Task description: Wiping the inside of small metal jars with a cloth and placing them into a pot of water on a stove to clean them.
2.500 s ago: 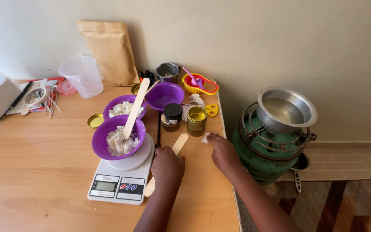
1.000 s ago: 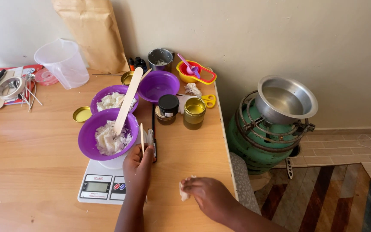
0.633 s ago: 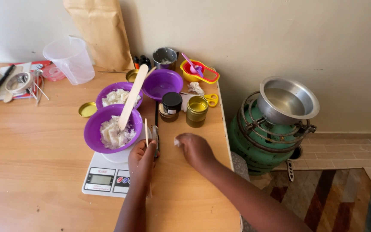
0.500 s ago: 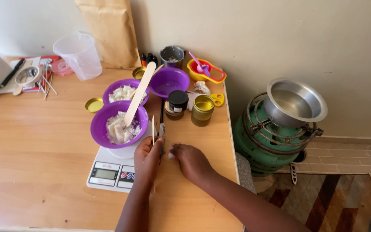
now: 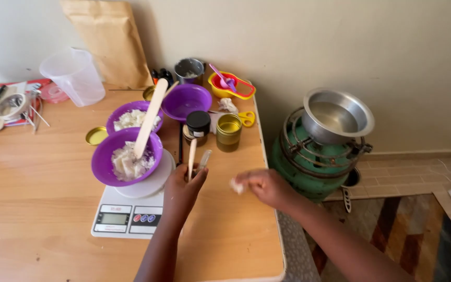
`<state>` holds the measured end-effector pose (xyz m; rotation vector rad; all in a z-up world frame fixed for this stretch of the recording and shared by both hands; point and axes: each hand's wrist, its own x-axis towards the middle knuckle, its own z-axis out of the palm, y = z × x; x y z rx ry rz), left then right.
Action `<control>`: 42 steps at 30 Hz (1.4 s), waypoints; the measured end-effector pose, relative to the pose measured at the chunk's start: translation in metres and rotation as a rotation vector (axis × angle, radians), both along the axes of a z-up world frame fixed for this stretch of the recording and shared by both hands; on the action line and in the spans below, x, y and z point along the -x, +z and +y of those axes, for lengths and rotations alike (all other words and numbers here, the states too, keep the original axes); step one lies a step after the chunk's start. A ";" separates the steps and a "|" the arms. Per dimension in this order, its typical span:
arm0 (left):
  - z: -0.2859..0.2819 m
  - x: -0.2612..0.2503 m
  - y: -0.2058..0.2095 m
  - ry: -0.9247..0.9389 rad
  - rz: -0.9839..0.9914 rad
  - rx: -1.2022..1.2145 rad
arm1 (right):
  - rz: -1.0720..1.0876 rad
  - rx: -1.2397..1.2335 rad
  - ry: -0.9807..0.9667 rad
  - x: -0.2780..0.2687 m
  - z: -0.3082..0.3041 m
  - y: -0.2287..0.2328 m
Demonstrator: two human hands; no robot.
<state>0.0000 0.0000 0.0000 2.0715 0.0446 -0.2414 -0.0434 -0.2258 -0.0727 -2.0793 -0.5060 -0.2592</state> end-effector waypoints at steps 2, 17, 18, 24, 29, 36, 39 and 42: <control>-0.009 -0.008 -0.016 -0.157 -0.057 -0.166 | -0.024 0.101 -0.102 0.012 0.001 -0.028; -0.046 -0.054 -0.082 -0.166 -0.293 -0.565 | 0.087 -0.068 -0.272 0.087 0.044 0.008; -0.046 -0.053 -0.082 -0.147 -0.309 -0.587 | 0.061 0.041 -0.383 0.086 0.040 0.016; -0.039 -0.031 -0.051 -0.279 -0.306 -0.627 | 0.128 0.349 -0.372 0.119 0.046 -0.026; -0.013 0.013 0.022 -0.268 -0.207 -0.337 | 0.547 0.262 -0.130 0.137 0.055 0.020; 0.032 0.054 0.062 -0.268 0.116 -0.176 | 0.361 0.323 0.200 0.132 0.065 -0.008; 0.050 0.064 0.054 -0.110 0.166 -0.133 | 0.368 0.333 0.229 0.123 0.082 0.001; 0.069 0.067 0.041 -0.013 0.156 -0.102 | 0.314 0.315 0.253 0.112 0.103 -0.001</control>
